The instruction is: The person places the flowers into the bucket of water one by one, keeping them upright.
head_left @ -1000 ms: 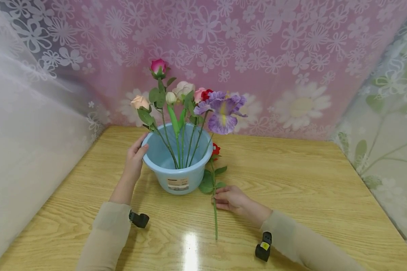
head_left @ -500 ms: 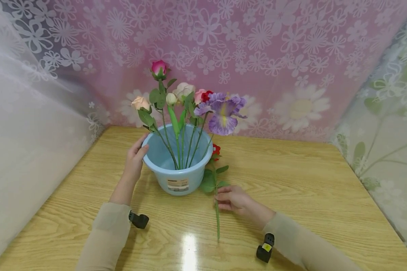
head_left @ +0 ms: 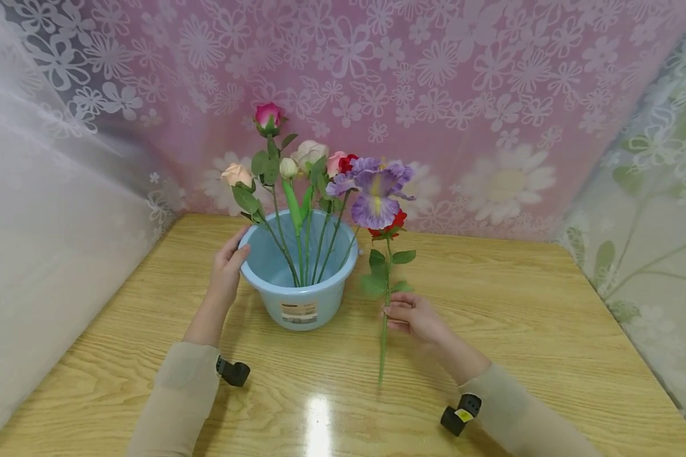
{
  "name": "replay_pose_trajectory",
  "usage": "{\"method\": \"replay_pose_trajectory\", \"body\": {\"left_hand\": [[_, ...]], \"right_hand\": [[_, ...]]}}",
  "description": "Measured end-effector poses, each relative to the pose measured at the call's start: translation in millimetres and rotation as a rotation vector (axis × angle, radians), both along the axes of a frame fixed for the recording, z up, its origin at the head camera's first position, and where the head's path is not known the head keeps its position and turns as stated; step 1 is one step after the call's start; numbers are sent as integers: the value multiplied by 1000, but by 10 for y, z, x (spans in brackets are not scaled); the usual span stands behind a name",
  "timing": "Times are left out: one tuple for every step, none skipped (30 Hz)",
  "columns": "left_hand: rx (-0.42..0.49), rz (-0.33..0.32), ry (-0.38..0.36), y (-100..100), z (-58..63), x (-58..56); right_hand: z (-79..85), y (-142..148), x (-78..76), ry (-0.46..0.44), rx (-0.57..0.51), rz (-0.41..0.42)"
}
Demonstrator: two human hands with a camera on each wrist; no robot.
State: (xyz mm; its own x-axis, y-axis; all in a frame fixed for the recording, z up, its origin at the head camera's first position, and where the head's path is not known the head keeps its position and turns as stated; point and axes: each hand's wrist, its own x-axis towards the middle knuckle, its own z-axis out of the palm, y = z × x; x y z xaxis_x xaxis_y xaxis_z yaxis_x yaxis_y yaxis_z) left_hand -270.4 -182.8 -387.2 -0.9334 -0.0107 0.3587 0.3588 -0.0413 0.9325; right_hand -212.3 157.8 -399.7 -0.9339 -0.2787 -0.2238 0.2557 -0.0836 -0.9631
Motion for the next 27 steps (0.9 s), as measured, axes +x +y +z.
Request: {"method": "replay_pose_trajectory", "body": {"left_hand": [[1,3,-2,0,-4,-2],[0,3,-2,0,-6,-1],[2,2,-2,-1,-8,-2],[4,1,-2,-2,-9,-3],[3,3,-2,-1,-8,-3],[2,5,-1,0,-8,-3],[5,5,-1,1,-6,-3],[4,6,-1,2,-4,-3],[5,8,-1,2,-4,-4],[6,9,-2,3,-2,-3],[6,10,-3,3,0,-2],[7,10,-3,3,2,0],[8,10,-5,4,3,0],[8,10,-5,5,5,-1],[10,9,-5,5,5,-3],[10,10,-6,6,5,-4],[7,9,-5,5,4,-5],[11,9,-5,6,3,-5],[14,8,-6,7,2,-5],[16,7,-6,8,0,-6],[16,6,-5,9,1,-4],[17,6,-4,10,2,-2],[20,5,-3,10,1,-2],[22,4,-2,9,0,-3],[21,3,-2,9,0,-2],[19,2,-2,6,1,-3],[19,3,-2,5,0,-4]], "right_hand": [[40,15,4,8,-6,-8],[80,32,7,23,-8,-13],[117,49,10,37,-10,-21],[153,67,12,52,-13,-31],[186,86,18,67,-18,-37],[218,104,22,80,-23,-46],[249,123,26,94,-32,-54],[277,141,30,106,-39,-62],[305,158,33,118,-48,-70],[333,173,37,129,-61,-80],[363,187,44,142,-66,-88],[394,202,51,156,-76,-100],[424,216,58,172,-84,-107],[455,230,65,191,-87,-115],[486,244,76,211,-93,-124],[520,256,89,230,-99,-134],[552,267,102,252,-99,-142],[583,275,114,279,-101,-152],[615,281,129,303,-105,-160],[648,286,145,324,-111,-166],[680,287,163,348,-115,-176],[712,284,180,370,-118,-181],[744,279,198,391,-120,-183],[777,273,215,408,-124,-185],[810,263,231,420,-127,-185],[844,250,245,432,-124,-183],[877,235,255,444,-118,-182]]}}
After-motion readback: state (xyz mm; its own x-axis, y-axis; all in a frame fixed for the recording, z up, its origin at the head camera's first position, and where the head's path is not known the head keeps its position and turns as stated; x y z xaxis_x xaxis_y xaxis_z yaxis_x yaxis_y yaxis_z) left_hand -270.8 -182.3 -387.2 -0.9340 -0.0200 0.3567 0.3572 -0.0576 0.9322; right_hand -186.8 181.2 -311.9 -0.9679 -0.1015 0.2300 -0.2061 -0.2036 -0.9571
